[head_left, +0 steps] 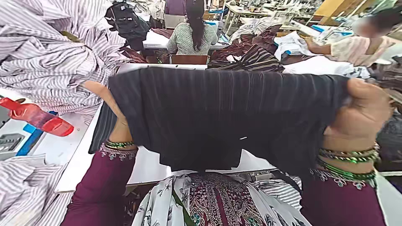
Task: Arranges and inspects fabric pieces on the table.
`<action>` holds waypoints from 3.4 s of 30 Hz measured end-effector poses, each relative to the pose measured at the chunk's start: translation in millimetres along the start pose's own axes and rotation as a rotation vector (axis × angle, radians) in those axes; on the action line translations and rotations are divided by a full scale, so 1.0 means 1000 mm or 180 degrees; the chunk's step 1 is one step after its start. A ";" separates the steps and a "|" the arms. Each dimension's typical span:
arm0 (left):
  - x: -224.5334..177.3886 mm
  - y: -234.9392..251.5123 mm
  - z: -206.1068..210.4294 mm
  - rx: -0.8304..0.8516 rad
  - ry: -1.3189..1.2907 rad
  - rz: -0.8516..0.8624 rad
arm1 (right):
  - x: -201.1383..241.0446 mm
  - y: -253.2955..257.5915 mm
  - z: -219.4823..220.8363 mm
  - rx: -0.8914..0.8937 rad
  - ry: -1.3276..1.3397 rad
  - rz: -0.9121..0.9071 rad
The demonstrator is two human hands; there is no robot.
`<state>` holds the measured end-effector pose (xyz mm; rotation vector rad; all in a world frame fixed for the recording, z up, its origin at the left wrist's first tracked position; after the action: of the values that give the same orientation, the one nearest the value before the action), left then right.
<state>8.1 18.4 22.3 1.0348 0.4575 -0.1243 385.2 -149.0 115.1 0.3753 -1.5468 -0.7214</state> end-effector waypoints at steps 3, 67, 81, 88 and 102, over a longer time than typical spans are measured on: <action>-0.008 0.067 -0.001 -0.0224 0.2218 -0.0879 | -0.027 0.012 -0.018 -0.0513 0.0068 0.0386; 0.220 -0.040 -0.116 0.0299 0.4687 -0.2811 | -0.330 0.015 0.065 0.2369 -0.2765 0.1349; 0.217 -0.045 -0.104 0.0289 0.4304 -0.2496 | -0.304 0.013 0.058 0.2788 -0.1712 0.2317; 0.213 -0.058 -0.086 0.0373 0.5653 -0.3557 | -0.318 0.035 0.064 0.2389 -0.2088 0.2010; 0.256 -0.013 -0.053 0.2577 0.4684 -0.4776 | -0.299 0.055 0.055 0.1609 -0.2090 0.2549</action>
<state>218.6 85.6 -118.6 1.1904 2.6519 -0.9598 378.2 92.7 -77.6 -0.1606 -2.2843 0.2237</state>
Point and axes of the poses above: each hand's wrist, its own y-axis towards the middle knuckle, its own z-axis out of the palm, x = y × z, the point moved 3 cm from there along y, towards the middle knuckle, and after that the axes turned 7 degrees about x, right-handed, at the moved point
